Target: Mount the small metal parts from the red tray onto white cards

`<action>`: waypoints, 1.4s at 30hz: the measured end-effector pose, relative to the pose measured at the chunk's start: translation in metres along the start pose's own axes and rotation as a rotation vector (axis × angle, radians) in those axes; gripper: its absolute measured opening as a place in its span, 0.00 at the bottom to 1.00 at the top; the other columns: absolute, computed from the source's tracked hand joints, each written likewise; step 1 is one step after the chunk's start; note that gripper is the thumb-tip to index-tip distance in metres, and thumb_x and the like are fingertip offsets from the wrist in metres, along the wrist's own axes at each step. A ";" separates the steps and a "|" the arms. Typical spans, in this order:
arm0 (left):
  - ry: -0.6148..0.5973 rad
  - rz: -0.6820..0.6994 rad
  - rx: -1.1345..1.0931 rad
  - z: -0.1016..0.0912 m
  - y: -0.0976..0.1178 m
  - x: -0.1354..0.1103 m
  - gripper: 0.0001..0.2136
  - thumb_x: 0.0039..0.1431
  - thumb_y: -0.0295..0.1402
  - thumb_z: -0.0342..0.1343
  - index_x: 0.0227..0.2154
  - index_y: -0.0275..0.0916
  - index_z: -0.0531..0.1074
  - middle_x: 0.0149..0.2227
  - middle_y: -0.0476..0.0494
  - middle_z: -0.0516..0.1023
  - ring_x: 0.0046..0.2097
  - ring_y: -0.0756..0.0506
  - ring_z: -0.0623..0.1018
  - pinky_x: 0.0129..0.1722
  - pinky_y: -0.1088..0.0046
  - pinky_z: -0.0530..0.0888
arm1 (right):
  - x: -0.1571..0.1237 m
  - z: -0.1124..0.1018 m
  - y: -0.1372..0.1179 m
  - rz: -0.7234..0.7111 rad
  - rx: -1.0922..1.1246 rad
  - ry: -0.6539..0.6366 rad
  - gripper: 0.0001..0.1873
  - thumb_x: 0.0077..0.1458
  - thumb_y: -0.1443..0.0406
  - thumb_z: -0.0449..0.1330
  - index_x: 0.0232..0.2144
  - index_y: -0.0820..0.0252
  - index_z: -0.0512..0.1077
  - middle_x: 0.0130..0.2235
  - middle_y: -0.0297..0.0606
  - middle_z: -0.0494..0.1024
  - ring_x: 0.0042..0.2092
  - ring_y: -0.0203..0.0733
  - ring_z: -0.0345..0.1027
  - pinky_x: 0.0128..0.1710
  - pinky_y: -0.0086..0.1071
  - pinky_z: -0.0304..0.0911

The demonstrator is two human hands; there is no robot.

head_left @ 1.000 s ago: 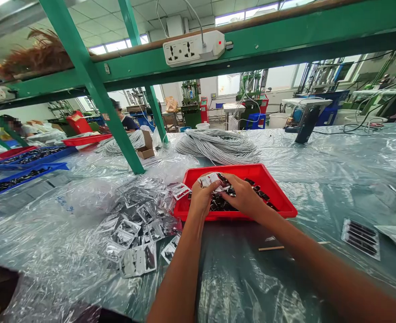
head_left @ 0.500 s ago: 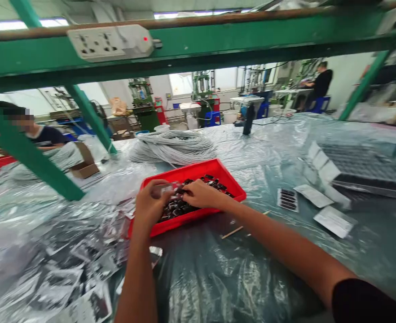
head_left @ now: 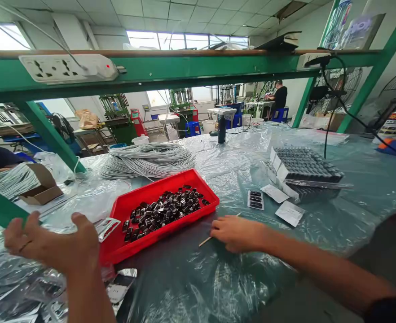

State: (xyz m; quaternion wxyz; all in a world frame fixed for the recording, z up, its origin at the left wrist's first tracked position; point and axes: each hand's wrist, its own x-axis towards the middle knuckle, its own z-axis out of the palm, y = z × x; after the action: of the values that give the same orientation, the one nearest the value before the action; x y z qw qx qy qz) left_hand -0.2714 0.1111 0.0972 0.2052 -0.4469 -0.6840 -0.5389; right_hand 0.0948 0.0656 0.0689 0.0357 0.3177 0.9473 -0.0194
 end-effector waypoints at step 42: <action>-0.414 0.066 -0.270 -0.144 0.076 -0.235 0.10 0.67 0.32 0.49 0.46 0.40 0.71 0.46 0.38 0.76 0.47 0.42 0.77 0.45 0.63 0.76 | 0.004 -0.007 -0.061 0.353 0.518 0.364 0.10 0.59 0.60 0.57 0.29 0.59 0.71 0.30 0.41 0.79 0.31 0.43 0.70 0.30 0.33 0.55</action>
State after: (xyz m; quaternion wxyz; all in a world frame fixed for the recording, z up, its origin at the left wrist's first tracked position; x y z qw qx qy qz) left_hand -0.1159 -0.1116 0.0086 0.0165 -0.5932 -0.6184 -0.5153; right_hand 0.0549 0.0200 0.0765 -0.2123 0.4730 0.8325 -0.1955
